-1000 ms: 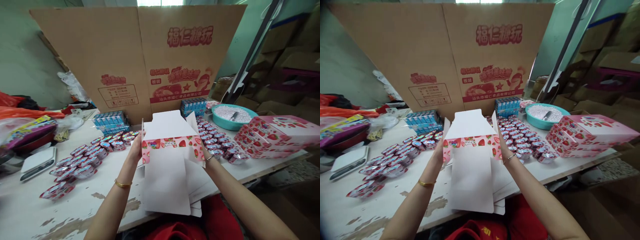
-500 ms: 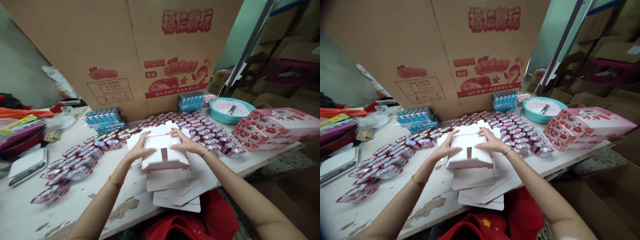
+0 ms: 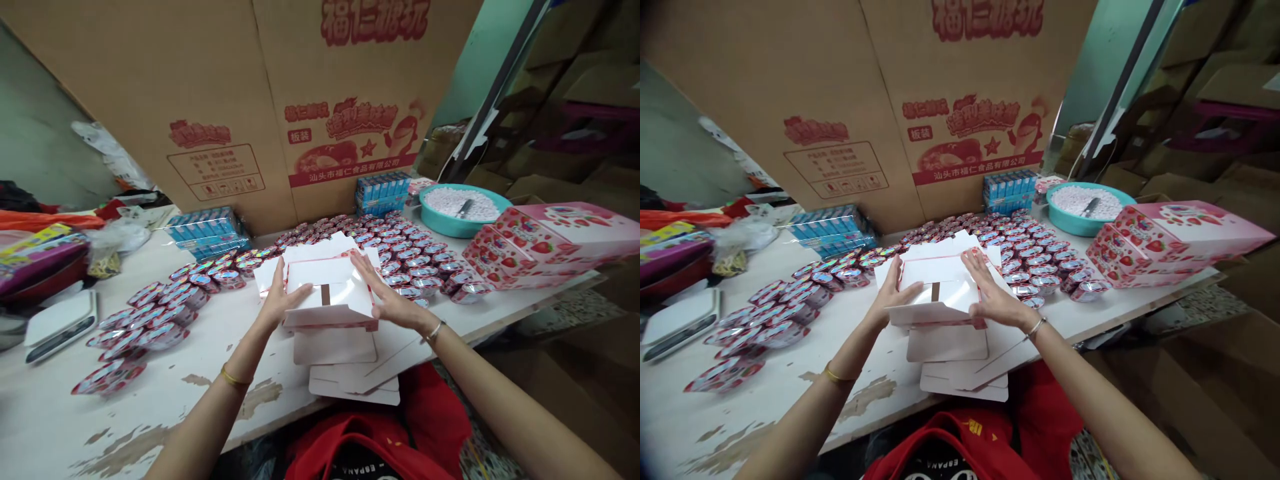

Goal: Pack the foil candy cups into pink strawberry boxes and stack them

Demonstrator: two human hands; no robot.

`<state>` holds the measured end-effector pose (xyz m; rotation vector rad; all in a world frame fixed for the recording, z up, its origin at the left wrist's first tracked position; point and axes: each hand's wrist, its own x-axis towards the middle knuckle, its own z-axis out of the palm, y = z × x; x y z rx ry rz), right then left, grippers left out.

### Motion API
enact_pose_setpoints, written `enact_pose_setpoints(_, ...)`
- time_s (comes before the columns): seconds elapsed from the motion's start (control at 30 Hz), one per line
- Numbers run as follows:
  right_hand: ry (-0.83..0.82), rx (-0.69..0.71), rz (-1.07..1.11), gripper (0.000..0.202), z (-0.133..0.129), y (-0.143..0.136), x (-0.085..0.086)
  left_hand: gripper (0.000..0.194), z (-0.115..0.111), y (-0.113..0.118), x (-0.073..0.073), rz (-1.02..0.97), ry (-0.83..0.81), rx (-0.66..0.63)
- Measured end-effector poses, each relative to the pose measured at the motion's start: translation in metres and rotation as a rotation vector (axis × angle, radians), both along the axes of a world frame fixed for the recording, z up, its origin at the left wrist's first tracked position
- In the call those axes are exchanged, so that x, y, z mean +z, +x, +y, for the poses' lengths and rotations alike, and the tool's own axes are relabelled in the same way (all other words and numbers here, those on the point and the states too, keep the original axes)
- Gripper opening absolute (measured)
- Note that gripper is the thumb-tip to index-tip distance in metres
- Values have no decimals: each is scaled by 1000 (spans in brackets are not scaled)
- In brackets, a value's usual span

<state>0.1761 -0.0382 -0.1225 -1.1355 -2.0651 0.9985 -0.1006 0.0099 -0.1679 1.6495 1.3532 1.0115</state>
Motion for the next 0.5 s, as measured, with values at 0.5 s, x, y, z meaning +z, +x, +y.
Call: enact_pose_setpoints(0.5, -91, -469, -110, 106, -12, -38, -26, 118, -49, 20, -5, 151, -43, 130)
